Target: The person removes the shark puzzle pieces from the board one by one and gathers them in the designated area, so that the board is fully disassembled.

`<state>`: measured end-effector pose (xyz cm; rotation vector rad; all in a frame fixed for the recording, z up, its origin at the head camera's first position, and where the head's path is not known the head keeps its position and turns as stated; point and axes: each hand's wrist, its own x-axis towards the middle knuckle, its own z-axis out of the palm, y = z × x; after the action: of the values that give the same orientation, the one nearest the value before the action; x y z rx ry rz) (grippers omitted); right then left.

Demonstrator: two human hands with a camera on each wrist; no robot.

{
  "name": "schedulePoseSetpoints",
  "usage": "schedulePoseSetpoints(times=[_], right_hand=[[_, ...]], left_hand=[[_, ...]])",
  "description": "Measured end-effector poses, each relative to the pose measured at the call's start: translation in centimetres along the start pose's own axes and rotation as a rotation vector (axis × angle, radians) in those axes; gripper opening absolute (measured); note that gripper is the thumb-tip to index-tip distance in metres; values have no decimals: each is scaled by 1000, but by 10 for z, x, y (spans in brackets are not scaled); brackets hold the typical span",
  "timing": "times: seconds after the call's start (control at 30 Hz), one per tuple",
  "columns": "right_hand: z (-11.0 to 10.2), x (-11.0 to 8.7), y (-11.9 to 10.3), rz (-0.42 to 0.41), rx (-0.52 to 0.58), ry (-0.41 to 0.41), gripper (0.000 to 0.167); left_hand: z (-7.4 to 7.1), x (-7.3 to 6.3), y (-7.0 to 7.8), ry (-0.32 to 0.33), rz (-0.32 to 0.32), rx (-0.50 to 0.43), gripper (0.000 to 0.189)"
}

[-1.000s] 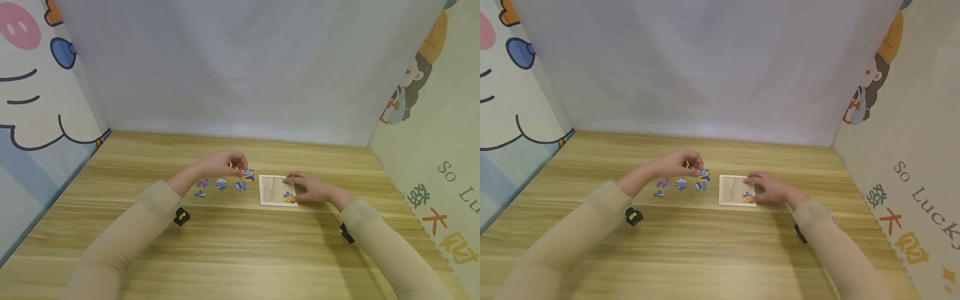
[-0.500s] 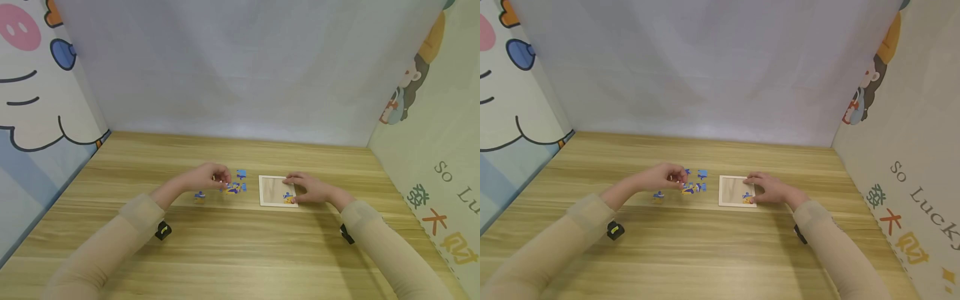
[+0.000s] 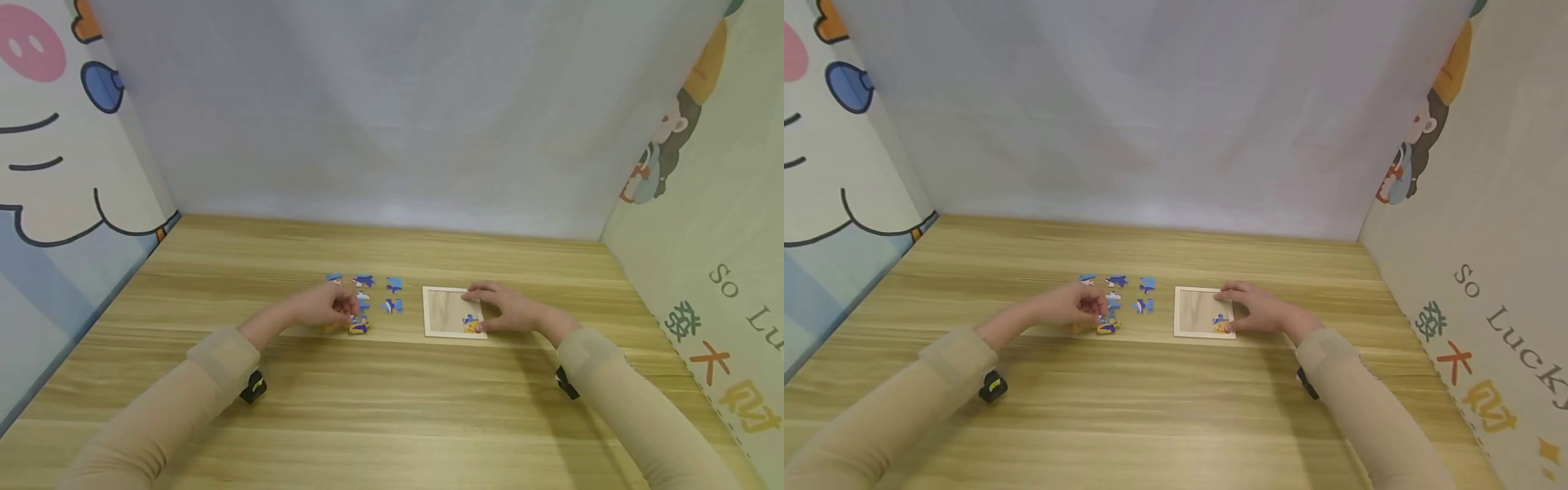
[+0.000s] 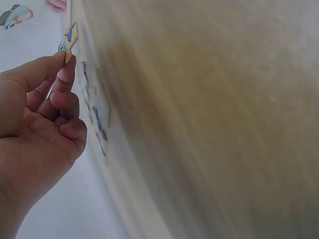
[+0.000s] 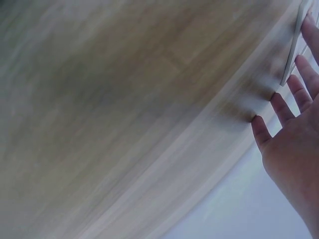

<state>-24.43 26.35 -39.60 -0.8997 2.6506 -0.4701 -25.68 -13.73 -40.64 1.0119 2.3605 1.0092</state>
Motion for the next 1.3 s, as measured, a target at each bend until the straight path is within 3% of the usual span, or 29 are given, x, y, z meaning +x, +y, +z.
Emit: schedulePoseSetpoints(times=[0.7, 0.87, 1.07, 1.3], right_hand=[[1, 3, 2, 4, 14, -9, 66], [-2, 3, 1, 6, 15, -12, 66], [-4, 2, 3, -11, 12, -37, 67], [-8, 2, 7, -18, 34, -79, 70]], left_hand=[[4, 5, -8, 30, 21, 155, 5], [2, 11, 2, 46, -6, 123, 6], [-2, 25, 22, 75, -31, 158, 12], [-2, 45, 42, 89, 23, 170, 16]])
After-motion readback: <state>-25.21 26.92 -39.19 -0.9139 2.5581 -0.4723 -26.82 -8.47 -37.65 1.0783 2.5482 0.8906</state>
